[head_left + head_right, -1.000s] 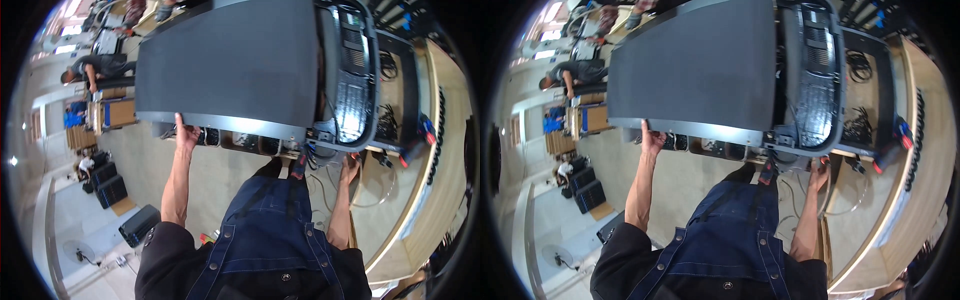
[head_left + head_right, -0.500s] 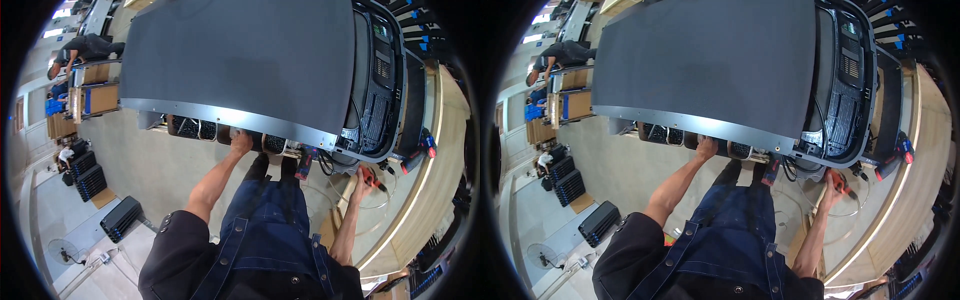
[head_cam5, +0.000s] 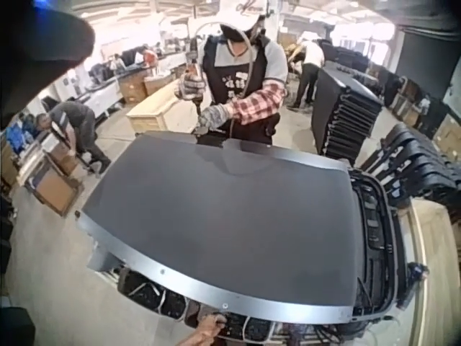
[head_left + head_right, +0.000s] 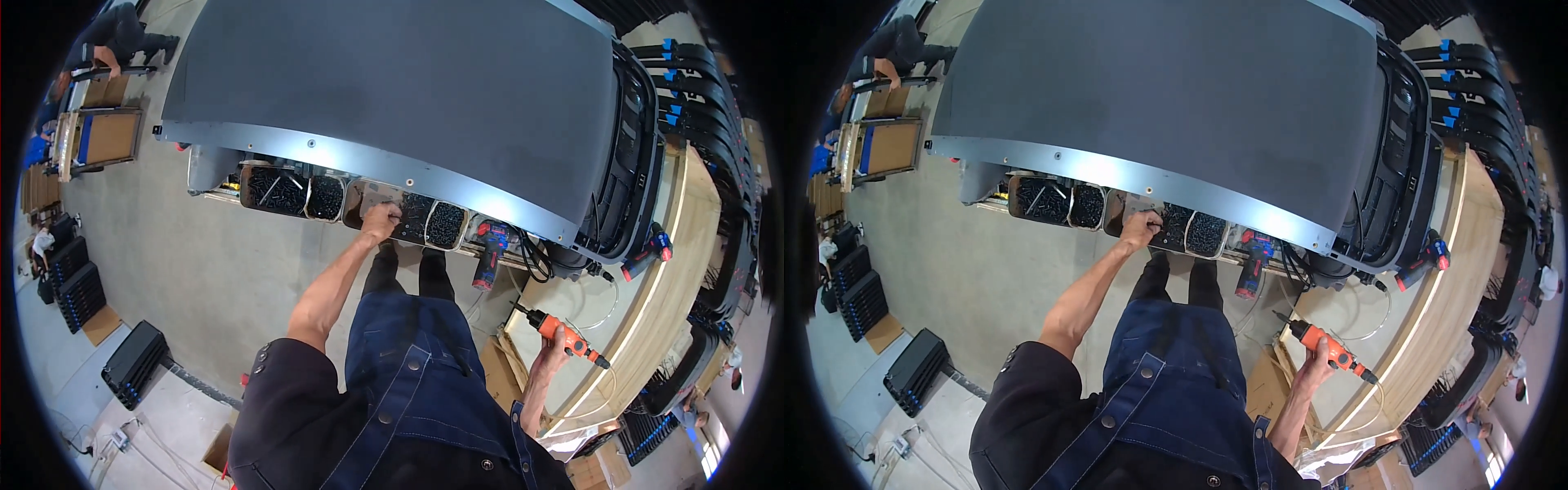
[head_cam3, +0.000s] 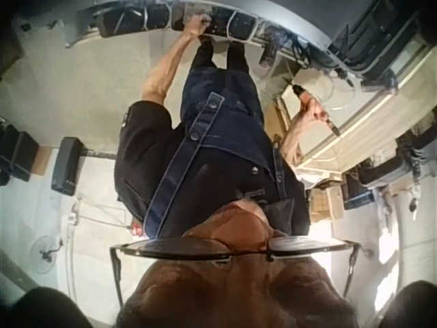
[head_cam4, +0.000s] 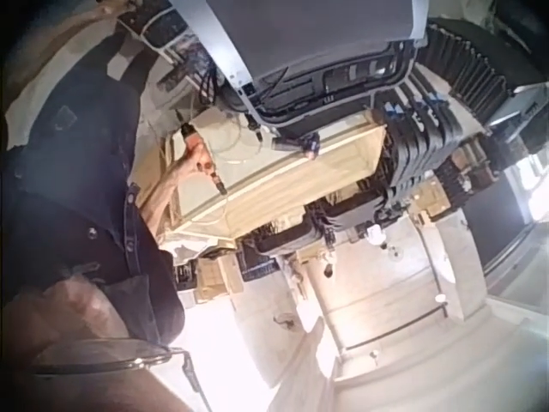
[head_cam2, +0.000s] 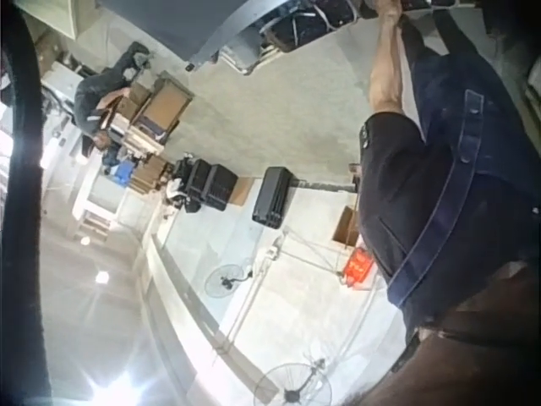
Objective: Assembling the base and motor cover of a treadmill using power tools.
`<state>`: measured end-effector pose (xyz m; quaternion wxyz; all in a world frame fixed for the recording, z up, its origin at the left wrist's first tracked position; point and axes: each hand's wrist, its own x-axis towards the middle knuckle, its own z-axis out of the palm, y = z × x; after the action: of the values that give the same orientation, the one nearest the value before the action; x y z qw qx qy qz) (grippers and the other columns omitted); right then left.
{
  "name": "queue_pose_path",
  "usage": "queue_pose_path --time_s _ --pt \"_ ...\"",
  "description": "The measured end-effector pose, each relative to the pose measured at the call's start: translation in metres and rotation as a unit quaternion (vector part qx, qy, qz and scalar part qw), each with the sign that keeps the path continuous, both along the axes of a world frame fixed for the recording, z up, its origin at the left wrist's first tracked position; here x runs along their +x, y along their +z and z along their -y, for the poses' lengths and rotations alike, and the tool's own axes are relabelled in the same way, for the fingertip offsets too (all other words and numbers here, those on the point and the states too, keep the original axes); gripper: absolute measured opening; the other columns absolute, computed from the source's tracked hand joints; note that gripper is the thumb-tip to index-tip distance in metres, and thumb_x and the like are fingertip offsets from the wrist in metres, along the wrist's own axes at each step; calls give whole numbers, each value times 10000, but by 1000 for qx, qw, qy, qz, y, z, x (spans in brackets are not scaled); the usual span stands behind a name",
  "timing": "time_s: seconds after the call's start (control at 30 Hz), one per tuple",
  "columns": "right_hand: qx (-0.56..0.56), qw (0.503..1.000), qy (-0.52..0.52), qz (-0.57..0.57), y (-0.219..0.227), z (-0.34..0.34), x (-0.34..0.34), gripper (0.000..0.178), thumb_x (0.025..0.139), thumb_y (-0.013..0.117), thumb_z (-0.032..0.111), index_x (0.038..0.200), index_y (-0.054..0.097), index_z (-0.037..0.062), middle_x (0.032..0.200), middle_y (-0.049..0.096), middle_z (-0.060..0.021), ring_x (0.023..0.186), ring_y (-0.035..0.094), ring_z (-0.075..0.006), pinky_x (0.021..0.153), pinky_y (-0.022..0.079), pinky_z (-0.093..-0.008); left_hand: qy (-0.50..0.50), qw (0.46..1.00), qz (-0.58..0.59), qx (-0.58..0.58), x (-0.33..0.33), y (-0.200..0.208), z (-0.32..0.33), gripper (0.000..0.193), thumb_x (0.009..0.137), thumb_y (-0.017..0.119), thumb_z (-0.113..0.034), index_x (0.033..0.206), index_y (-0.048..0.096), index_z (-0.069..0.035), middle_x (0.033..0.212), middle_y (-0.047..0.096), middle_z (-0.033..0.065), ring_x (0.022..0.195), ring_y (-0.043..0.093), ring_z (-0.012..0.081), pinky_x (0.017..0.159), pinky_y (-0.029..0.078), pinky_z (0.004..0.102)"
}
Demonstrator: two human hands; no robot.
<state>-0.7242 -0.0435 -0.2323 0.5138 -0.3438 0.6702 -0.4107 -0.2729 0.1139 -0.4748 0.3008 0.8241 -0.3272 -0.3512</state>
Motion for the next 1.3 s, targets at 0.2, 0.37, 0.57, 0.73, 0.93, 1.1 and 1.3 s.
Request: queue_pose_path --time_s 0.2,0.37,0.57,0.73,0.93,1.1,1.3 --pt "-26 998 58 8 39 -17 35 376 899 746 240 1141 586 1 1133 649 -144 1074 658 -252 965 552 -442 127 861 -491 -33 37 41 -4 249 944 668 -93 1186 693 -37 1050 698 54 910 664 160 834 568 306" --pt "-75 994 75 10 93 -34 50 399 911 728 231 1183 555 -4 1144 644 -154 1110 641 -268 1011 519 -459 124 697 -696 -119 54 53 -17 290 965 615 -82 1244 633 -4 1068 675 70 965 653 166 841 570 345" --pt "-202 971 98 75 176 -50 59 498 881 735 261 1239 527 -15 1209 623 -199 1203 592 -350 1142 391 -499 162 685 -701 -115 52 53 -13 290 991 531 -130 1235 633 -9 1065 675 89 954 665 205 849 573 364" --pt "-281 933 35 224 206 -38 89 616 830 753 226 1275 476 -98 1366 546 -259 1244 559 -400 1160 385 -502 240 674 -691 -104 45 51 -8 363 1040 496 -225 1328 559 -12 1207 661 117 1118 663 256 896 572 388" --pt "-285 911 153 258 217 -50 154 587 784 728 56 1307 462 40 1264 583 -191 1067 566 -285 1072 400 -457 231 718 -642 -141 40 79 -6 373 1055 504 -236 1323 540 21 1223 642 169 1127 659 315 925 580 428" --pt "-270 930 174 180 215 -66 200 791 773 766 117 1452 363 58 1094 610 -145 949 615 -270 899 498 -466 169 706 -663 -183 23 127 -14 371 1065 455 -185 1356 506 41 1210 646 194 1095 670 318 923 589 412" --pt "-195 920 212 266 190 -63 213 651 861 728 163 1425 412 83 1100 606 -98 966 600 -243 909 505 -466 105 642 -737 -184 -8 229 -25 366 1069 406 -140 1376 486 44 1224 645 204 1097 667 306 943 574 399"
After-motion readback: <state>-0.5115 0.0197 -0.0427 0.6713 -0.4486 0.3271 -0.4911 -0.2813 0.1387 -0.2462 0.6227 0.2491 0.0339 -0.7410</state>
